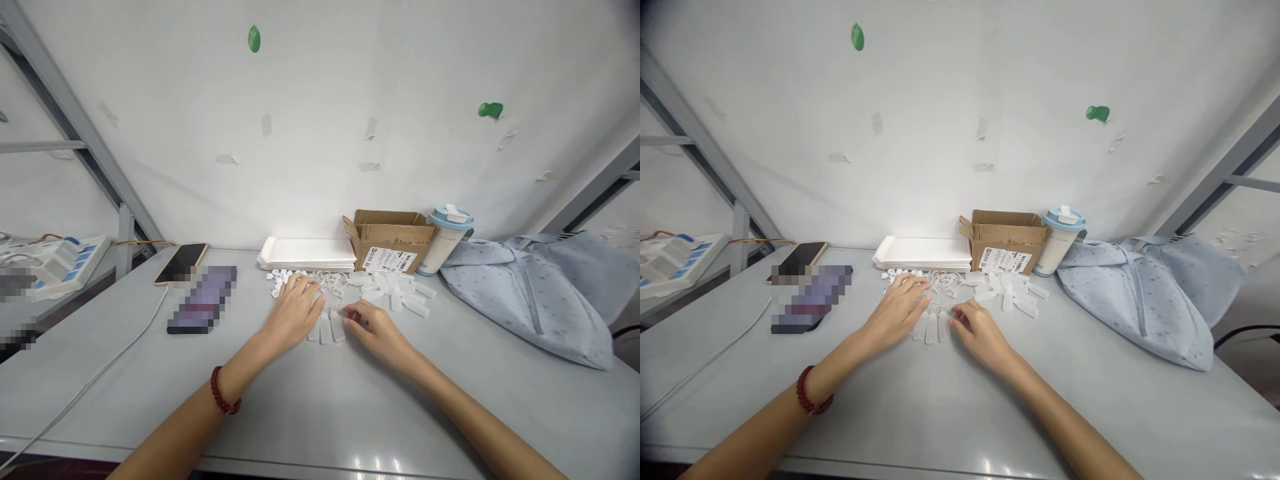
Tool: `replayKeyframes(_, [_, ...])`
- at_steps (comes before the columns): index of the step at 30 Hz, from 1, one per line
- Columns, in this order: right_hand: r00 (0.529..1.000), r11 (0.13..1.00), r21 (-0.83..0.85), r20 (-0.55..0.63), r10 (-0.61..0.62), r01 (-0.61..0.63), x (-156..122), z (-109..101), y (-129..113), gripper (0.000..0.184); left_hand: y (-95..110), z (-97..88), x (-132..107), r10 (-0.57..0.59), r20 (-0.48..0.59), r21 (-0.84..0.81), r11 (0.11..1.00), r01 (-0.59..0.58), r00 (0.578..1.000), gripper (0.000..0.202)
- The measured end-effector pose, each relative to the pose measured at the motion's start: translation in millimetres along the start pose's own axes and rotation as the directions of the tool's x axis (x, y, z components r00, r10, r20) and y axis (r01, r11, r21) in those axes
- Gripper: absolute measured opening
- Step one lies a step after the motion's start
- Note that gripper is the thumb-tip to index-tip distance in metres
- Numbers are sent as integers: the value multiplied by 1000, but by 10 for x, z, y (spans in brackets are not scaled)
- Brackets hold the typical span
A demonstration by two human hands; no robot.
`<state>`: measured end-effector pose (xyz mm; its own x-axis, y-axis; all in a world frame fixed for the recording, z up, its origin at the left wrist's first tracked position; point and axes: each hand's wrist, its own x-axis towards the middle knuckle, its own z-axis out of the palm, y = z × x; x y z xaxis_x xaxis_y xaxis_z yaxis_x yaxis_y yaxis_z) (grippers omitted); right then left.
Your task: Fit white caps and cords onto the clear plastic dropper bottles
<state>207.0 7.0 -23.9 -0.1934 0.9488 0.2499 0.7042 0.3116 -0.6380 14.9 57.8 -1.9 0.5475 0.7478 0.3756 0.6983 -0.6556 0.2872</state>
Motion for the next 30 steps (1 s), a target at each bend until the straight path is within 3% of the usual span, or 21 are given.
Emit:
replayKeyframes(5, [993, 994, -93, -112, 41, -51, 72, -122, 169, 18, -155, 16, 43, -13, 2, 19, 1000, 13, 1000, 33])
replayKeyframes(10, [971, 953, -302, -225, -78, 6, 121, -167, 359, 23, -191, 31, 52, -8, 83, 21, 1000, 6, 997, 36])
replayKeyframes(20, [991, 884, -467, -122, -62, -3, 120, -163, 427, 41, -165, 96, 71, 4, 175, -35, 999, 2, 985, 38])
replayKeyframes(30, [998, 867, -499, -52, -25, -4, 127, -162, 409, 37, -122, 122, 71, 25, 229, 0, 1000, -26, 973, 38])
